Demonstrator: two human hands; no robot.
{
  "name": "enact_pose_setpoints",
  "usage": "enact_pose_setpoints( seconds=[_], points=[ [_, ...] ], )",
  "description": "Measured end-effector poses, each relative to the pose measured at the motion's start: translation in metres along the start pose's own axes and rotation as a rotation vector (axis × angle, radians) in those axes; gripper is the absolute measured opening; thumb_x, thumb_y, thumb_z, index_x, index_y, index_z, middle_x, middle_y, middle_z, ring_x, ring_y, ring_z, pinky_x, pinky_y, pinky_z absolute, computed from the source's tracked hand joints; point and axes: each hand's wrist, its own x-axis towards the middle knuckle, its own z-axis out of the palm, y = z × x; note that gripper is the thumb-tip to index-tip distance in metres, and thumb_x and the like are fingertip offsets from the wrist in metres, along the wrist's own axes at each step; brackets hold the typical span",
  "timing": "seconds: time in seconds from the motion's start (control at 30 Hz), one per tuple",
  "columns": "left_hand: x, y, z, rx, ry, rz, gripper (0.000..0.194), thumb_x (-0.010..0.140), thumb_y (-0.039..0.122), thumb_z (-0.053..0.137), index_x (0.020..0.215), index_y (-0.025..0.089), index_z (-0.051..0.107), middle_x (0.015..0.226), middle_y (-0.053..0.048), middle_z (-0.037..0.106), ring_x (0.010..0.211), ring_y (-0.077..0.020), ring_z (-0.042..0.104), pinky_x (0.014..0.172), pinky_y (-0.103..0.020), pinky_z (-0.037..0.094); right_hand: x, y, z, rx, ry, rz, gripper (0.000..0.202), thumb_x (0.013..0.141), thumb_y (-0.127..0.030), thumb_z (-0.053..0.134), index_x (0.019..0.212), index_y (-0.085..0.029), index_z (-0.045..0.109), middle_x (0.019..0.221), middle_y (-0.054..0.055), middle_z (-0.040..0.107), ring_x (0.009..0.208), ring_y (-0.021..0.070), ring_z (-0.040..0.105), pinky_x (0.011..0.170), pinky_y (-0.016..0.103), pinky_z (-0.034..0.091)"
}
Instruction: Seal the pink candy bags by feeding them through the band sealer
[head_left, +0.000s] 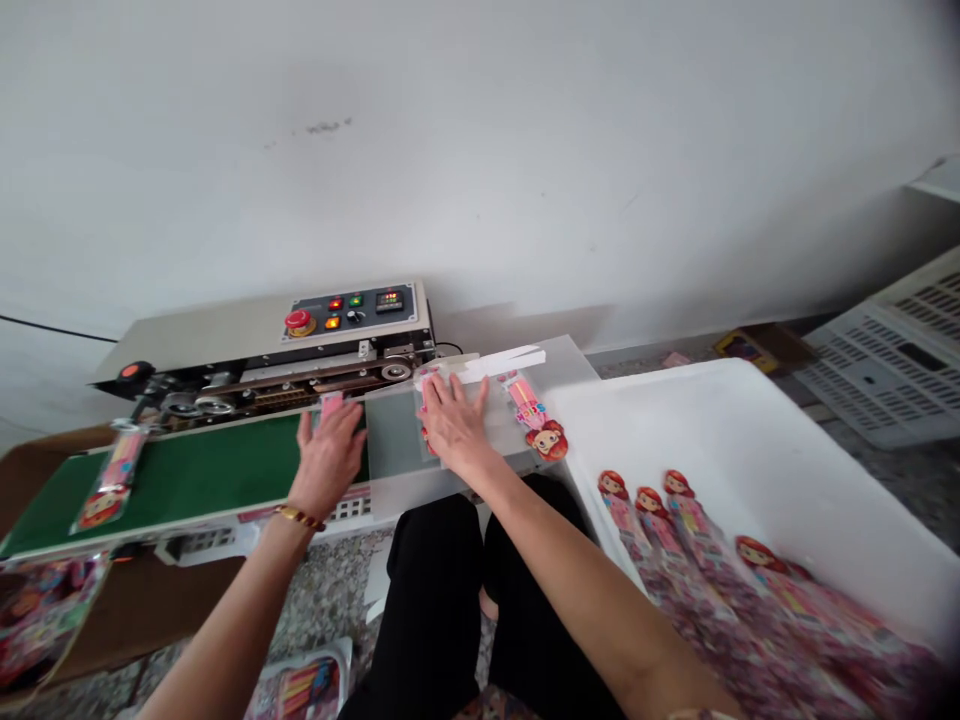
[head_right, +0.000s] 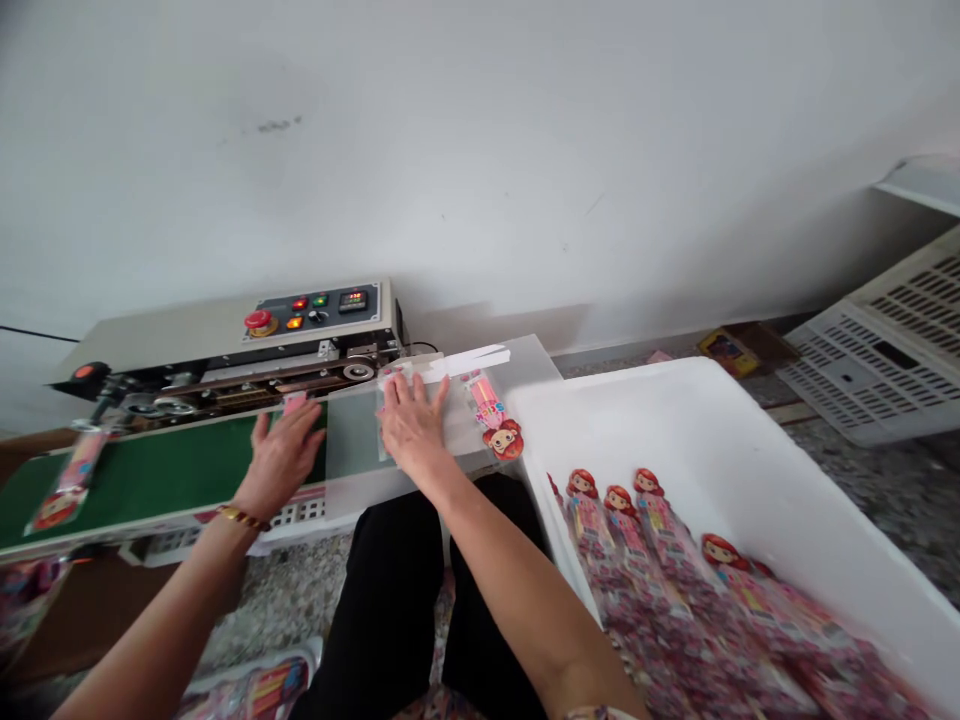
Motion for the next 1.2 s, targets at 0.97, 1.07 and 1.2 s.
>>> enact_pose_setpoints(
  seconds=[0.97,1.07,1.2],
  points=[
    [0.023,0.107,0.032,-0.152,-0.056,0.184,0.051,0.1,0.027,0.04,0.149,0.015,0.045,0.156,-0.017,0.047,0.147,-0.0287,0.042,0.125,-0.058,0.026,-0.02,0.032,-0.011,0.103,0.016,0.18,0.05,0.102,-0.021,0.032,0.148,-0.021,0.049,0.16,0.013,0.039,0.15,0.0337,0.03,0.117,0.076,0.016],
    [0.031,0.104,0.037,-0.134,-0.11,0.202,0.054,0.1,0.032,0.045,0.15,0.013,0.044,0.159,-0.017,0.042,0.148,-0.0304,0.039,0.126,-0.058,0.023,-0.047,0.076,-0.025,0.015,0.077,0.23,0.047,0.101,-0.023,0.034,0.143,-0.022,0.054,0.156,0.013,0.045,0.145,0.0341,0.038,0.114,0.078,0.016],
    [0.036,0.057,0.029,-0.132,-0.181,0.279,0.052,0.1,0.035,0.044,0.147,0.014,0.048,0.157,-0.017,0.044,0.148,-0.0284,0.04,0.126,-0.057,0.023,-0.103,0.131,-0.037,-0.049,0.235,0.271,0.043,0.102,-0.027,0.033,0.137,-0.025,0.059,0.151,0.011,0.052,0.143,0.0308,0.041,0.115,0.075,0.016]
  ],
)
